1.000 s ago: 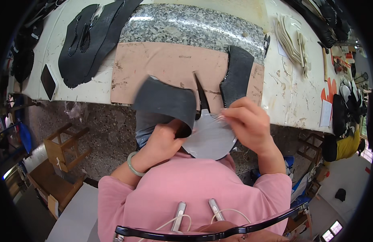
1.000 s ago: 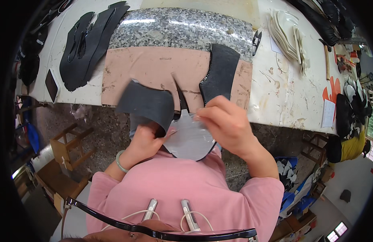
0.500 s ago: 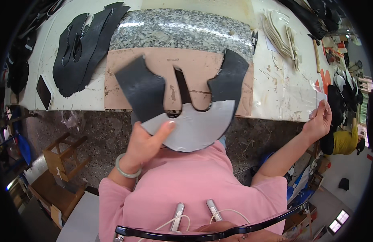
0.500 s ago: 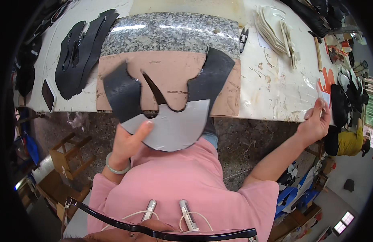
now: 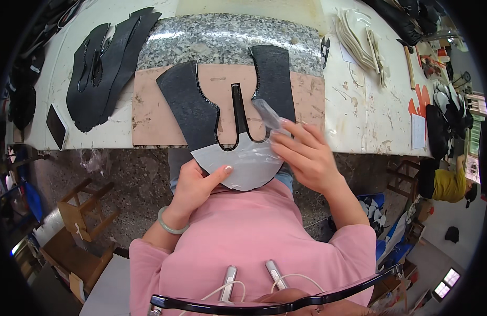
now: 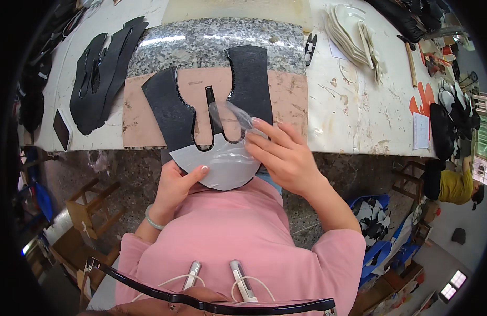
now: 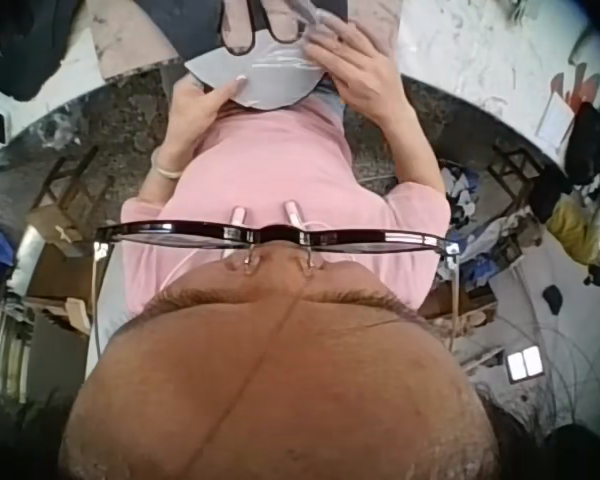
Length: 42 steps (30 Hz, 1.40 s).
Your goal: The person applies adhesive patches onto black cut panels, presses and smooths them down by hand, peels off the protective plastic film, and sets the finished panels aside.
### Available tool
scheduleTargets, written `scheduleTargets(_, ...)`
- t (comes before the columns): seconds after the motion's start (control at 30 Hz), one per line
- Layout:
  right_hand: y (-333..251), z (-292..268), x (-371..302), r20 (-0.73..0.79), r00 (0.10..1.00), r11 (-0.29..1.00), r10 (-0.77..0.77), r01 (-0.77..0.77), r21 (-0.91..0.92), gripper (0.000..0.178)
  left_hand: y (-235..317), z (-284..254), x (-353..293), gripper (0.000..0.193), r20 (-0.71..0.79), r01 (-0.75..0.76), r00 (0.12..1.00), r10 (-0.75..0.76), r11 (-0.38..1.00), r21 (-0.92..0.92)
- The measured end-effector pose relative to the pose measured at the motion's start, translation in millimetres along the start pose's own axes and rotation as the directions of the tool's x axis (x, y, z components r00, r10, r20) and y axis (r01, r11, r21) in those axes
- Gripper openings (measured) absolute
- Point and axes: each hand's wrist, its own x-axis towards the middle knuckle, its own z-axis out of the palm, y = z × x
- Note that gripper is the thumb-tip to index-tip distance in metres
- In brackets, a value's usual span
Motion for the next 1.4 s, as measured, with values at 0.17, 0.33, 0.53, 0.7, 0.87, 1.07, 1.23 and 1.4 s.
scheduleTargets(0.17,21.2,11.7,-2.4,-0.045,0.986,0.986,0.159,-0.161,-0.049,0.028,-13.1,-5.3,-3.5,0.029,0.029,-0.009,1.000,0.008,0.999,0.049)
scheduleTargets(0.33,39.2,-32.9,-41.3,-0.254,0.622,0.641,0.740,-0.540,0.546,0.025,1.9,-9.5,-7.0,0.031,0.041,-0.002,0.999,0.009,0.989,-0.148)
scheduleTargets(0.53,3.4,-102.6,-63.6,0.660,0.705,0.947,0.259,-0.320,-0.029,0.055,37.4,-1.7,4.5,0.030,0.040,-0.212,0.972,0.231,0.940,-0.268)
scheduleTargets(0.7,-11.3,-118.2,-25.0,0.173,0.958,0.954,0.226,-0.254,0.160,0.075,65.3,29.1,23.1,0.032,0.059,-0.387,0.902,0.427,0.862,-0.327)
scheduleTargets(0.87,-15.4,-113.1,65.7,-0.131,0.936,0.923,-0.326,0.285,-0.259,0.051,80.1,37.9,25.2,0.041,0.065,-0.456,0.869,0.490,0.845,-0.279)
scheduleTargets(1.07,48.4,-131.8,145.0,-0.507,0.844,0.983,-0.174,0.179,-0.040,0.021,97.3,9.9,25.4,0.064,0.291,-0.584,0.711,0.640,0.768,-0.262)
scheduleTargets(1.23,165.9,-204.3,238.3,-0.762,0.513,0.897,0.397,-0.039,0.441,0.024,121.5,-57.9,38.3,0.036,-0.222,-0.726,0.635,0.740,0.670,0.155)
scheduleTargets(1.4,330.2,-239.7,281.1,-0.608,0.297,0.579,0.736,0.187,0.793,0.028,128.5,-185.6,58.0,0.027,-0.463,-0.433,0.467,0.754,0.651,0.623)
